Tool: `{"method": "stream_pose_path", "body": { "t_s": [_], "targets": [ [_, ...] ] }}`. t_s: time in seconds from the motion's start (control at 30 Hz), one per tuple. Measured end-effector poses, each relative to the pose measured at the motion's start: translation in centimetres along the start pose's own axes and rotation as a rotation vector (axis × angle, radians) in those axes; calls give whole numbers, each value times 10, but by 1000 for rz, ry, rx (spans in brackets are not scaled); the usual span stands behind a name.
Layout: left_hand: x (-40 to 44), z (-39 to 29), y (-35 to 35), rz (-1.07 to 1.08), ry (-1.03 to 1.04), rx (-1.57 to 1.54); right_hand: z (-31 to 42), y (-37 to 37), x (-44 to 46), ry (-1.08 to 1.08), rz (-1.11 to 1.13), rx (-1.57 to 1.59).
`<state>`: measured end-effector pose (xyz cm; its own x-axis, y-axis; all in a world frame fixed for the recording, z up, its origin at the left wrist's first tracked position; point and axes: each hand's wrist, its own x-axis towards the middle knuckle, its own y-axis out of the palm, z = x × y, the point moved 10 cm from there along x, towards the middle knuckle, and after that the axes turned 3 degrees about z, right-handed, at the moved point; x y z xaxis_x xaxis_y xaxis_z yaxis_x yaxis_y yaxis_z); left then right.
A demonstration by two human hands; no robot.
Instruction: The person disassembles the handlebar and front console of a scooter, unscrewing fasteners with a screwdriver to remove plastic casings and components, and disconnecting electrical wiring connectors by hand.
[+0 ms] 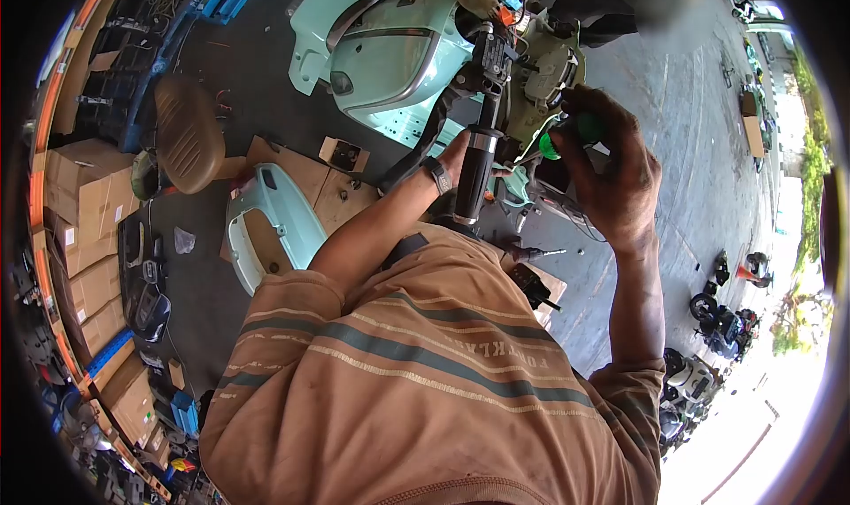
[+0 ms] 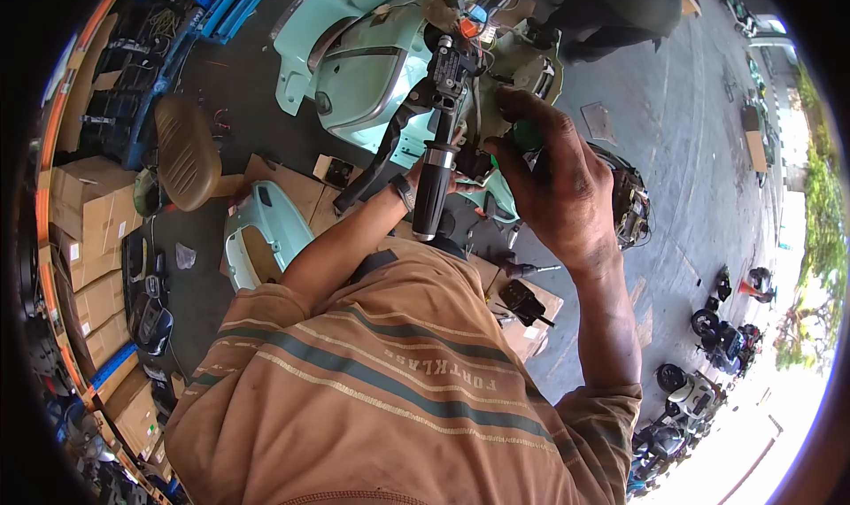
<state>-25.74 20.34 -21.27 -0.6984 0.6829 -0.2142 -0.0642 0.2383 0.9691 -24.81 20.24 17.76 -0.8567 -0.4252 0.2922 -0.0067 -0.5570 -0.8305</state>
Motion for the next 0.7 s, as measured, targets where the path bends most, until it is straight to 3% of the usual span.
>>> {"method": "stream_pose_path", "body": {
  "t_s": [0.33,0.53,0.63,0.7],
  "targets": [
    [9,5,-19,23,1,-34,-1,2,1,-4,10,-36],
    [6,12,-30,-81,-31,-52,-1,-2,3,-1,14,8],
    [0,-2,-13,-11,103,57,-2,0,2,-4,32,-6],
    [-13,-11,14,-65,88,156,-2,2,3,-4,46,-3]
  ]
}}
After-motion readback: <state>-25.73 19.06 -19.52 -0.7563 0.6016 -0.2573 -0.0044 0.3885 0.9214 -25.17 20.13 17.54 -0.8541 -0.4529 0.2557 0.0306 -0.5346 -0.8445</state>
